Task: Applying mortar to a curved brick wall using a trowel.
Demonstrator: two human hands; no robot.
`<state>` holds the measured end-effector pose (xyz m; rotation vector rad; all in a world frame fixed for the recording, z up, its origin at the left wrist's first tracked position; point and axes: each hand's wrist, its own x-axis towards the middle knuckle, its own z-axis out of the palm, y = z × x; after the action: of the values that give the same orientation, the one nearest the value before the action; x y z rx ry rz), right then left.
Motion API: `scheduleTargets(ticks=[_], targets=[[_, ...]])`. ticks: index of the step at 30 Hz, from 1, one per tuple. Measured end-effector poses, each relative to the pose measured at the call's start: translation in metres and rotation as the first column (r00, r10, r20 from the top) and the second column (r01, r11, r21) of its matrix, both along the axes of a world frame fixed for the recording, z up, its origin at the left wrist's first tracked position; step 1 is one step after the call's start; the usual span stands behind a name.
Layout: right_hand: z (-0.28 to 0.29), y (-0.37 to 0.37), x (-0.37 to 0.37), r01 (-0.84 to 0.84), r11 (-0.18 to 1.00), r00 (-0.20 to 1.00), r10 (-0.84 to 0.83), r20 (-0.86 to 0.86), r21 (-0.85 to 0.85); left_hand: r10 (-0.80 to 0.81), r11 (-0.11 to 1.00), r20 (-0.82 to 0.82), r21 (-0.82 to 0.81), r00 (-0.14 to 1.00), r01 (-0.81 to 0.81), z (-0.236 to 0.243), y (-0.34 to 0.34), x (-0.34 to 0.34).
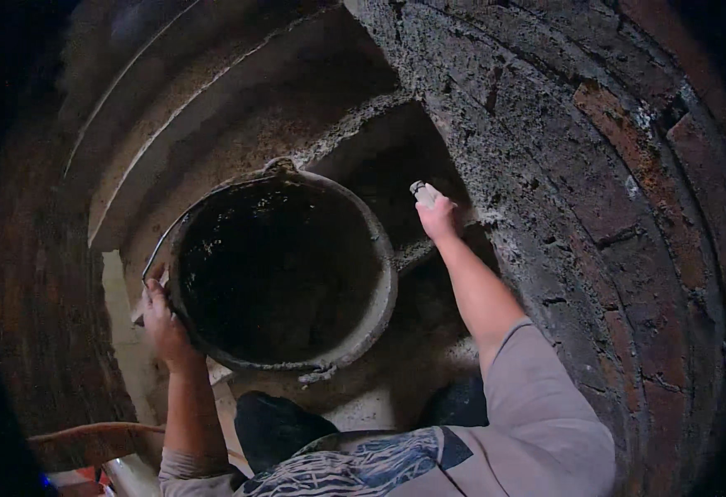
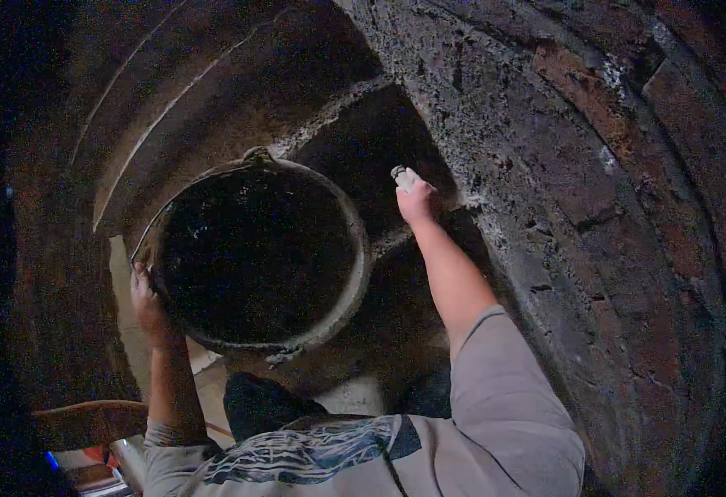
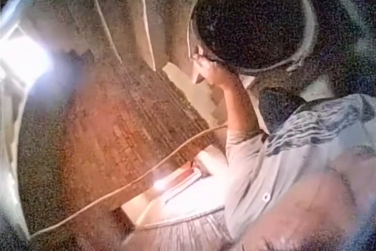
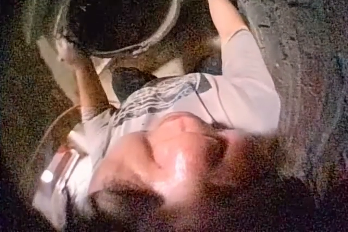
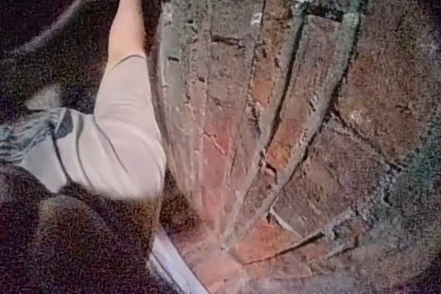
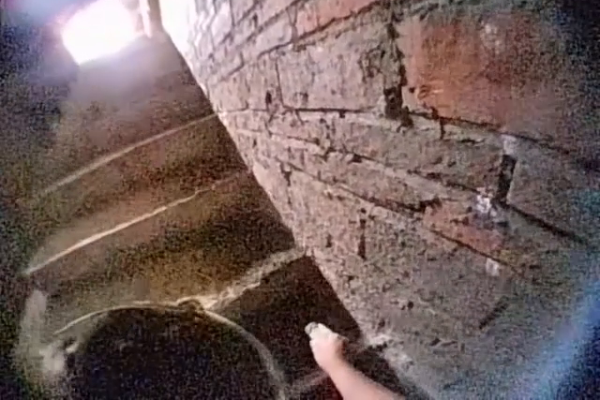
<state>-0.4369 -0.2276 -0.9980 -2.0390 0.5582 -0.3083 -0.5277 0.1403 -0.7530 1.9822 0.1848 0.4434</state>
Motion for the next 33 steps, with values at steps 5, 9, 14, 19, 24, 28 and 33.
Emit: scheduleTargets(ticks=[5, 9, 14, 19, 24, 28, 33], targets=[[-0.049, -0.018, 0.009, 0.009, 0.997, 0.975, -0.026, 0.221, 0.080, 0.036, 0.999, -0.007, -0.020, 0.999, -0.036, 0.002, -0.016, 0.009], [-0.016, -0.018, 0.000, -0.028, 0.995, 0.945, -0.004, 0.326, 0.095, 0.028, 0.997, -0.019, -0.071, 0.999, -0.030, 0.004, -0.015, 0.012], [0.081, -0.016, -0.056, -0.035, 0.968, 0.956, 0.105, 0.273, -0.250, 0.017, 0.996, -0.012, -0.090, 1.000, -0.018, 0.002, -0.018, 0.013], [0.130, -0.004, -0.108, -0.143, 0.743, 0.819, 0.460, 0.344, -0.654, 0.029, 1.000, -0.010, 0.002, 1.000, -0.029, 0.005, -0.027, 0.016], [0.108, -0.006, -0.108, -0.033, 0.711, 0.878, 0.356, 0.319, -0.702, 0.027, 0.998, -0.012, -0.059, 1.000, -0.028, 0.002, -0.013, 0.011], [0.050, -0.040, -0.070, 0.137, 0.686, 0.905, 0.206, 0.372, -0.714, -0.002, 0.982, -0.002, -0.190, 1.000, 0.002, 0.000, -0.008, 0.005], [-0.006, -0.038, -0.028, 0.135, 0.474, 0.966, 0.132, 0.222, -0.870, 0.022, 1.000, 0.084, 0.017, 0.996, -0.024, -0.001, -0.005, 0.000]])
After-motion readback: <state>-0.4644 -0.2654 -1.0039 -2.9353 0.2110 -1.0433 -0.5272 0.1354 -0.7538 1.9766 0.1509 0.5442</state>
